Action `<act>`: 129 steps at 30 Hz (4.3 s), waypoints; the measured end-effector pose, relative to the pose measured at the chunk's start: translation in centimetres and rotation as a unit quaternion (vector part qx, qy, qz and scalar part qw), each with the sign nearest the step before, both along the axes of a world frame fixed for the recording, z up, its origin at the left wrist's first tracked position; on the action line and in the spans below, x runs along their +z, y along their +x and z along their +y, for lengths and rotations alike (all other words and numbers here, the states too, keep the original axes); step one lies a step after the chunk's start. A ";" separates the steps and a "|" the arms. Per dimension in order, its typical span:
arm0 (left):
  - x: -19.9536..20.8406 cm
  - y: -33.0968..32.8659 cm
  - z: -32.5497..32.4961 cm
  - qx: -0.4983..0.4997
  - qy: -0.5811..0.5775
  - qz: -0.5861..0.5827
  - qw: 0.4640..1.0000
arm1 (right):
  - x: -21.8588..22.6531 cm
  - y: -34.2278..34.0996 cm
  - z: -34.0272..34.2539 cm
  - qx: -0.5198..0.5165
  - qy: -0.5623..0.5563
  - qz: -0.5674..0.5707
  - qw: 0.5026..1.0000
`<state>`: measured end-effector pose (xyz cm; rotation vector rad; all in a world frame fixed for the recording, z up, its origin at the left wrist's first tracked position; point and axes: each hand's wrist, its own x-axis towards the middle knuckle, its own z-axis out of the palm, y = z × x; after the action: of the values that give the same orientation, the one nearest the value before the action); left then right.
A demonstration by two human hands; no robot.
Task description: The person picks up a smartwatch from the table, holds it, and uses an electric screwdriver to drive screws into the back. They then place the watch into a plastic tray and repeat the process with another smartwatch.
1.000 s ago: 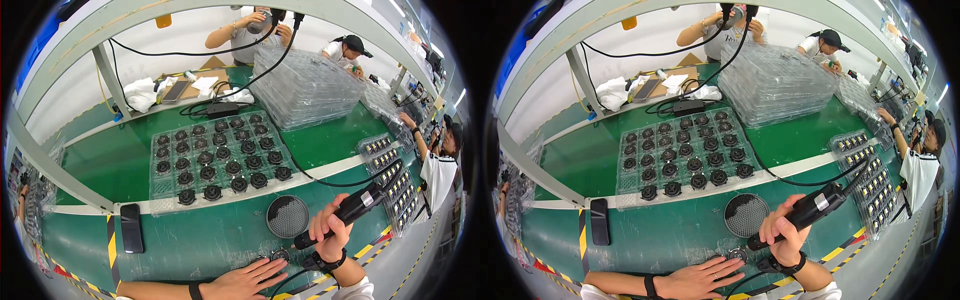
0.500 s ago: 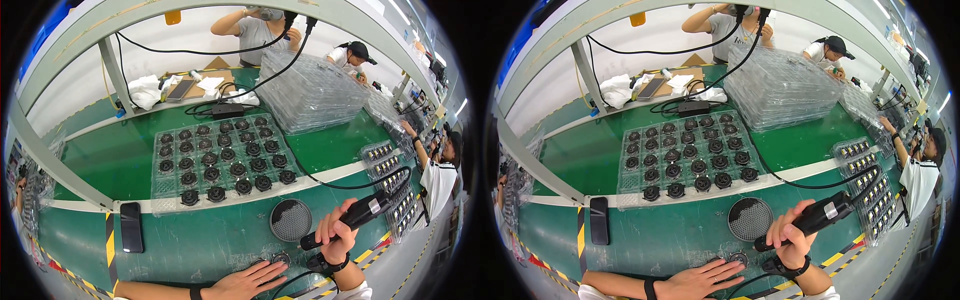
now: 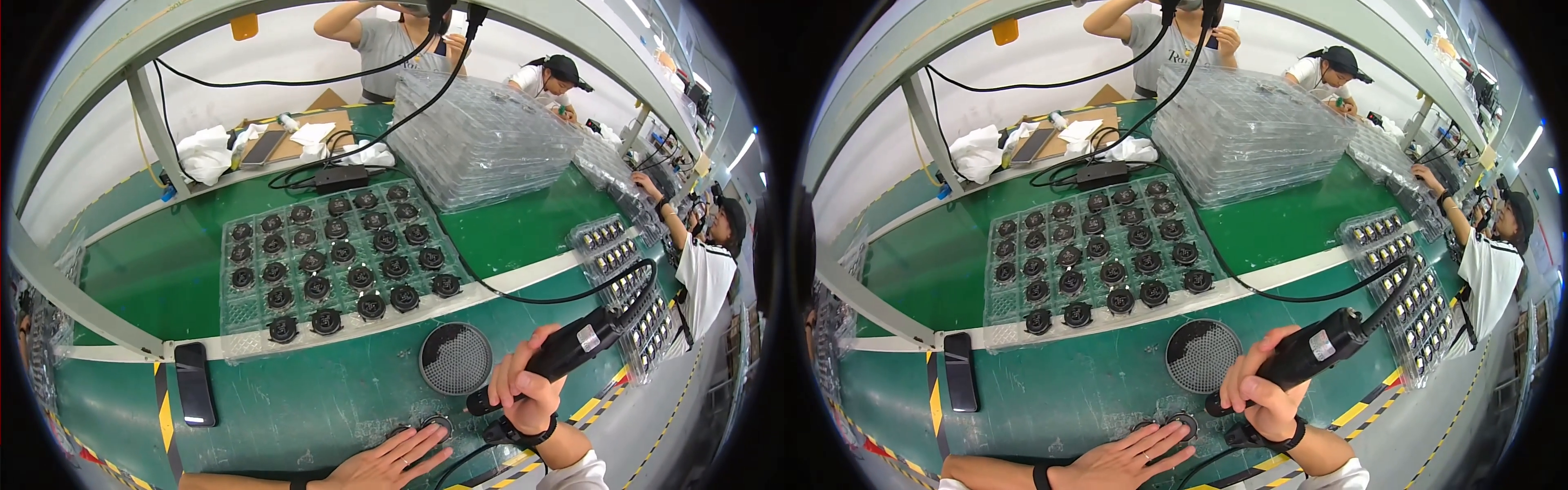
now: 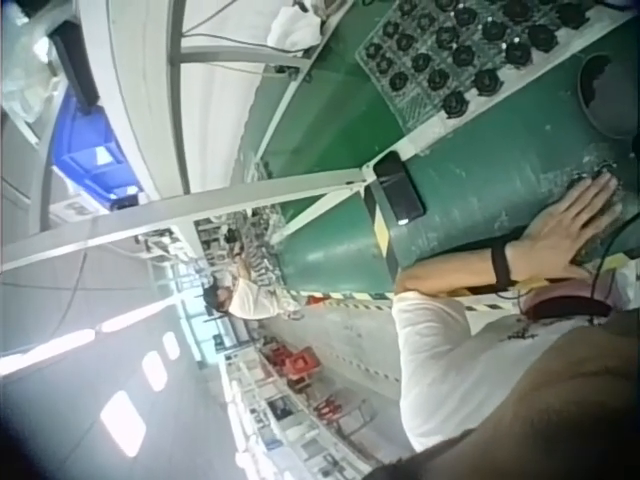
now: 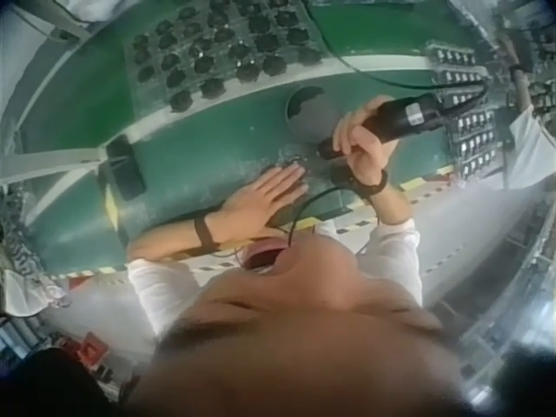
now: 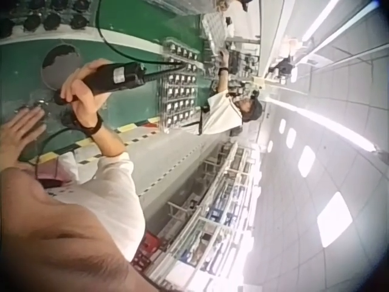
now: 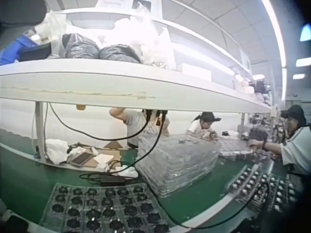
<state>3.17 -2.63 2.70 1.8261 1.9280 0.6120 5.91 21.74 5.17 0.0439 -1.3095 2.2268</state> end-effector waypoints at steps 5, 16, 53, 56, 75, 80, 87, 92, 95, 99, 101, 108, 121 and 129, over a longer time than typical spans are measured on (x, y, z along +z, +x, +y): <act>-0.1 -0.5 0.1 -0.031 -0.002 0.010 0.999 | -0.6 -0.3 0.2 0.018 -0.012 0.041 0.999; 1.8 -1.5 0.8 -0.069 -0.089 0.022 0.993 | -0.1 1.2 0.1 0.040 0.040 -0.001 0.998; -3.2 0.3 -0.2 -0.026 -0.137 0.288 0.947 | -1.6 -0.7 -1.5 0.120 0.204 0.160 0.958; -3.3 0.4 -0.2 -0.024 -0.133 0.305 0.943 | -1.6 -0.7 -1.4 0.122 0.201 0.163 0.958; -0.1 -2.1 0.7 -0.078 -0.176 0.233 0.953 | -2.2 -1.6 -3.0 0.100 0.190 0.168 0.962; -0.8 -1.5 1.0 -0.066 -0.183 0.359 0.913 | -1.6 -1.7 -2.9 0.110 0.218 0.136 0.960; -1.7 -1.1 0.7 -0.066 -0.184 0.425 0.884 | -1.8 -1.6 -3.8 0.118 0.225 0.109 0.961; -2.4 -1.0 0.7 -0.059 -0.176 0.475 0.860 | 0.4 -1.2 -2.2 0.239 0.274 -0.015 0.931; -2.0 -0.9 0.1 -0.080 -0.180 0.519 0.832 | -0.4 -1.4 -1.3 0.280 0.271 0.029 0.921; -1.2 -1.0 0.4 -0.272 -0.210 0.938 0.036 | -1.3 -1.5 -2.3 0.251 0.262 0.056 0.930; -2.4 -1.1 0.5 -0.174 -0.204 0.740 0.617 | -1.5 -1.5 -2.5 0.229 0.251 0.064 0.938; -2.6 -0.6 0.6 -0.193 -0.064 0.978 0.048 | -0.6 -1.2 -1.9 0.249 0.274 0.016 0.929; -0.6 0.6 0.2 -0.283 -0.245 0.927 0.028 | -0.8 -2.1 -1.1 0.353 0.279 0.020 0.893; -2.0 -0.5 0.1 -0.092 -0.205 0.588 0.777 | -2.2 -1.9 -3.6 0.142 0.207 0.141 0.958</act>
<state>2.71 -2.56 0.75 2.2034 2.1502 -1.2554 4.05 18.13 2.99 0.7184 -1.6580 2.0258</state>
